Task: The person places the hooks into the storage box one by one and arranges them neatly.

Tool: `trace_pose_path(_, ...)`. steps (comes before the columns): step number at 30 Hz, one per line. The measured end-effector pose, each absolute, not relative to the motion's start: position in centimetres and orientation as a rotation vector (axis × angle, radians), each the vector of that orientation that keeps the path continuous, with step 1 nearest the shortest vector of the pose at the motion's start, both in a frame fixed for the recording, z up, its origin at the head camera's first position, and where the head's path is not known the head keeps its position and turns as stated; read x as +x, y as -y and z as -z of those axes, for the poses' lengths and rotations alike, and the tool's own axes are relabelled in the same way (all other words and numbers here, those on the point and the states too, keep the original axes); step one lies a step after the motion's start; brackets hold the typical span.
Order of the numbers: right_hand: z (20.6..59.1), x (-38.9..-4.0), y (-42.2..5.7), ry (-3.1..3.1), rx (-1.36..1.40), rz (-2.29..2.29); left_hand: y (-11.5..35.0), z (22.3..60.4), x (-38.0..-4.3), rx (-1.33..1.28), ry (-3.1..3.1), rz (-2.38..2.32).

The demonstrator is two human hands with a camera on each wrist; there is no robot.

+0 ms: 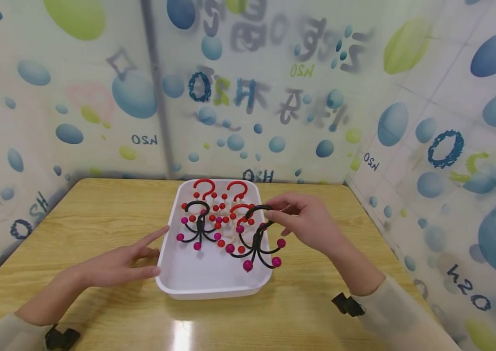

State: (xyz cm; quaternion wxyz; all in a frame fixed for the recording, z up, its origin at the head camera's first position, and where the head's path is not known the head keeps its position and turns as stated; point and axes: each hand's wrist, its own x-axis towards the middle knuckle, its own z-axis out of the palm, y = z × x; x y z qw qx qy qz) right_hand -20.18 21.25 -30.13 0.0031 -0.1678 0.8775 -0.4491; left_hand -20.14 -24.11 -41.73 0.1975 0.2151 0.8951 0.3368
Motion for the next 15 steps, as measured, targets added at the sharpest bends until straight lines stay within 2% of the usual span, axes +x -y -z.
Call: trace_pose_path(15, 32.4, -20.8, -15.1, -2.632, -0.584, 1.395, 24.1, 41.9, -20.2, 0.596, -2.502, -0.951)
